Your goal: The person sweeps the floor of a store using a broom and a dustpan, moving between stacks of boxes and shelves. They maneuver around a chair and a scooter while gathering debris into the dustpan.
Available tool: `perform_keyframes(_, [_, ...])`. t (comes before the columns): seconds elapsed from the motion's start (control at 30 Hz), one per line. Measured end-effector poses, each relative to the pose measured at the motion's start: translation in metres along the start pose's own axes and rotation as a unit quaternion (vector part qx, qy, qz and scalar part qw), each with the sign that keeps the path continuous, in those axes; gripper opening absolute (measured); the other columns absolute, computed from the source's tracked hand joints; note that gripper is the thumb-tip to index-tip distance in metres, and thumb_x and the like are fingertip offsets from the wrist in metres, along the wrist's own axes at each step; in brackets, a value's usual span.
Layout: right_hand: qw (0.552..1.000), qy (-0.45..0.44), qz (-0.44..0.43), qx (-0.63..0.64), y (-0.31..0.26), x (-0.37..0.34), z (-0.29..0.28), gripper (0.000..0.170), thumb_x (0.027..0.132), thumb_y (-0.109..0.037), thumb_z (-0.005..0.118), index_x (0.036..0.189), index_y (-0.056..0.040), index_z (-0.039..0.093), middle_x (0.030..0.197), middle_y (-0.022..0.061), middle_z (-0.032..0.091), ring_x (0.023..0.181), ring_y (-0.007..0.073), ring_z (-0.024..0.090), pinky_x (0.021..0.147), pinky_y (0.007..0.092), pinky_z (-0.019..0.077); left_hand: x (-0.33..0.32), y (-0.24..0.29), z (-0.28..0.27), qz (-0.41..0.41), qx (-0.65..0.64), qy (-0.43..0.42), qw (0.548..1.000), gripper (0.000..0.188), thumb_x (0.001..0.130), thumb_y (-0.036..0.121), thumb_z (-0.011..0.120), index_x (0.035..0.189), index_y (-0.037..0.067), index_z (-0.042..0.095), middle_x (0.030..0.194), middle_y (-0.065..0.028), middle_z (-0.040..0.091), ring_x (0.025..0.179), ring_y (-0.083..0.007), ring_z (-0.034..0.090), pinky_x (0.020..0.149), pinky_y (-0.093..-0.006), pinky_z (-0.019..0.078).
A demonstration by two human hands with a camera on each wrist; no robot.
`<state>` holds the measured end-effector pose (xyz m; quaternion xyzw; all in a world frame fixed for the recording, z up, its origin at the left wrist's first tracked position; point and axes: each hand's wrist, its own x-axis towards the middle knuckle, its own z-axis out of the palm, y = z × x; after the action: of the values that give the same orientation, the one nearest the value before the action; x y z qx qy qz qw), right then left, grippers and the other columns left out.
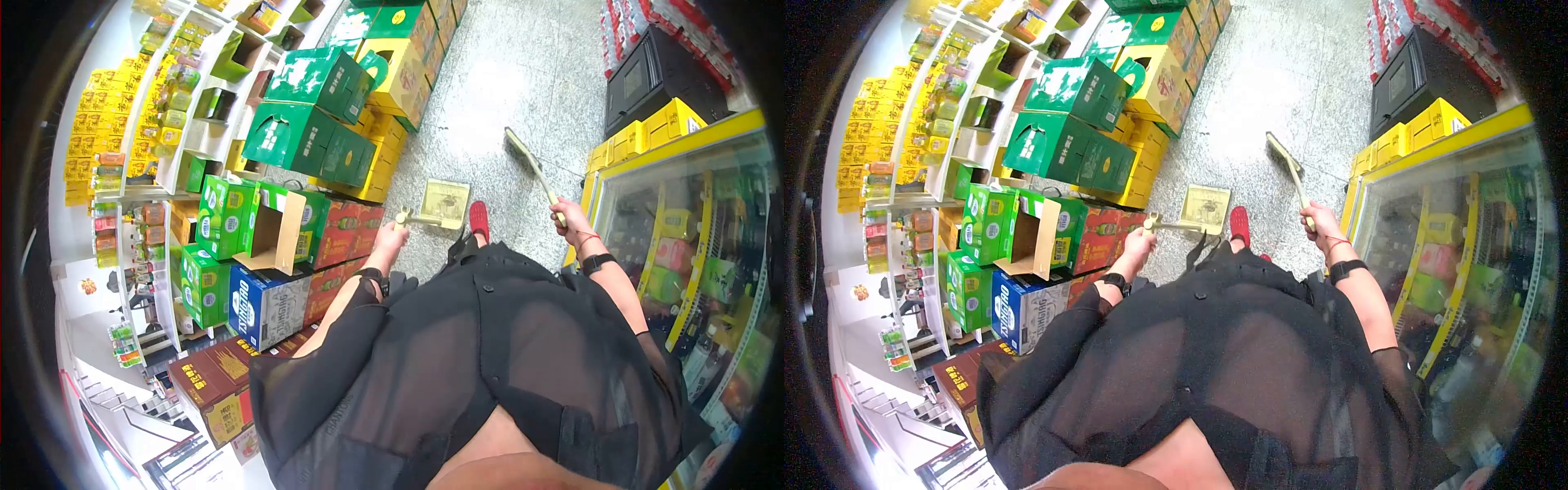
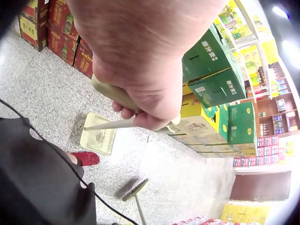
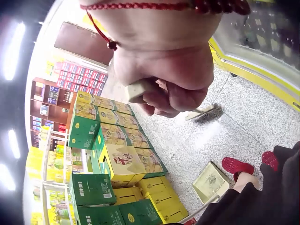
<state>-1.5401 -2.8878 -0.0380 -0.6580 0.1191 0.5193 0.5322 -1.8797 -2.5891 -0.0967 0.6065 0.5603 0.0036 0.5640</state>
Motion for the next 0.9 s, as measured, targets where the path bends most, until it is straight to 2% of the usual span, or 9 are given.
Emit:
perform_keyframes(0.07, [1.0, -0.01, 0.017, -0.021, -0.005, 0.023, 0.0, 0.01, 0.077, -0.015, 0.054, 0.084, -0.0146, 0.048, 0.058, -0.0043, 0.046, 0.042, 0.0057, 0.038, 0.037, 0.0217, 0.0271, 0.014, 0.007, 0.002, 0.019, 0.007, 0.002, 1.0, 0.015, 0.067, 0.012, 0.056, 0.079, 0.002, 0.058, 0.063, -0.0029, 0.055, 0.055, -0.0121, 0.051, 0.052, -0.0278, 0.041])
perform_keyframes(0.13, [0.996, -0.056, 0.041, -0.05, -0.006, 0.037, 0.001, 0.02, 0.077, -0.014, 0.054, 0.097, -0.0135, 0.051, 0.058, -0.0043, 0.046, 0.044, 0.0058, 0.038, 0.038, 0.0221, 0.027, 0.022, 0.023, 0.0, 0.049, 0.034, -0.008, 0.998, 0.015, 0.068, 0.012, 0.056, 0.079, 0.003, 0.058, 0.063, -0.0025, 0.055, 0.055, -0.012, 0.05, 0.052, -0.0278, 0.0411])
perform_keyframes(0.2, [0.992, -0.02, 0.076, -0.102, -0.032, 0.027, 0.018, 0.04, 0.077, -0.013, 0.054, 0.116, -0.0119, 0.047, 0.058, -0.0035, 0.046, 0.045, 0.006, 0.038, 0.039, 0.0224, 0.0269, 0.038, 0.029, 0.0, 0.036, 0.011, -0.018, 0.999, 0.015, 0.068, 0.011, 0.056, 0.079, 0.003, 0.059, 0.063, -0.0022, 0.055, 0.056, -0.0117, 0.05, 0.052, -0.028, 0.0414])
perform_keyframes(0.23, [0.984, -0.072, 0.096, -0.134, -0.048, 0.025, 0.024, 0.053, 0.076, -0.012, 0.054, 0.128, -0.0103, 0.04, 0.059, -0.0025, 0.047, 0.045, 0.006, 0.038, 0.039, 0.0222, 0.0259, 0.044, 0.037, 0.001, 0.034, 0.002, -0.012, 0.999, 0.011, 0.067, 0.008, 0.055, 0.077, 0.003, 0.057, 0.063, -0.0022, 0.054, 0.054, -0.0115, 0.049, 0.05, -0.0268, 0.0403])
perform_keyframes(0.47, [0.973, -0.15, 0.116, -0.134, -0.104, 0.039, 0.044, 0.055, 0.075, -0.01, 0.051, 0.128, -0.0037, 0.04, 0.062, -0.0006, 0.048, 0.038, 0.0045, 0.033, 0.035, 0.019, 0.0232, 0.08, 0.065, 0.001, -0.003, -0.029, 0.0, 1.0, 0.009, 0.067, 0.004, 0.055, 0.076, 0.002, 0.056, 0.062, -0.0017, 0.052, 0.052, -0.0099, 0.047, 0.047, -0.0243, 0.0377])
perform_keyframes(0.63, [0.979, -0.142, 0.095, -0.108, -0.138, 0.047, 0.034, 0.058, 0.074, -0.013, 0.054, 0.129, -0.0045, 0.038, 0.061, -0.0032, 0.047, 0.041, 0.0023, 0.035, 0.037, 0.0176, 0.0243, 0.089, 0.085, -0.012, 0.009, 0.108, -0.016, 0.994, 0.018, 0.067, 0.012, 0.06, 0.081, 0.001, 0.058, 0.067, -0.0035, 0.058, 0.057, -0.0107, 0.053, 0.053, -0.0257, 0.0434])
perform_keyframes(0.77, [0.984, -0.127, 0.033, -0.116, -0.166, 0.071, 0.021, 0.057, 0.075, -0.013, 0.053, 0.13, -0.0037, 0.038, 0.062, -0.0024, 0.046, 0.04, 0.0027, 0.031, 0.036, 0.0173, 0.0226, 0.094, 0.089, -0.011, 0.001, 0.06, -0.004, 0.998, 0.017, 0.066, 0.012, 0.059, 0.08, 0.001, 0.058, 0.066, -0.0038, 0.058, 0.056, -0.0112, 0.053, 0.054, -0.0258, 0.0434])
perform_keyframes(0.87, [0.986, -0.109, 0.002, -0.126, -0.188, 0.099, 0.036, 0.062, 0.076, -0.015, 0.053, 0.133, -0.0043, 0.032, 0.063, -0.0021, 0.046, 0.042, 0.0031, 0.033, 0.037, 0.0171, 0.0238, 0.095, 0.092, -0.006, -0.01, 0.026, 0.009, 1.0, 0.016, 0.066, 0.011, 0.059, 0.078, 0.001, 0.059, 0.065, -0.0035, 0.057, 0.056, -0.0111, 0.052, 0.054, -0.0257, 0.0432])
perform_keyframes(0.9, [0.988, -0.089, -0.004, -0.126, -0.19, 0.118, 0.04, 0.059, 0.077, -0.015, 0.054, 0.131, -0.0067, 0.034, 0.062, -0.0027, 0.047, 0.042, 0.0038, 0.035, 0.037, 0.0174, 0.0248, 0.093, 0.095, -0.004, -0.014, 0.016, 0.007, 1.0, 0.016, 0.067, 0.012, 0.06, 0.079, 0.002, 0.06, 0.065, -0.0039, 0.058, 0.058, -0.0113, 0.053, 0.055, -0.0264, 0.0436])
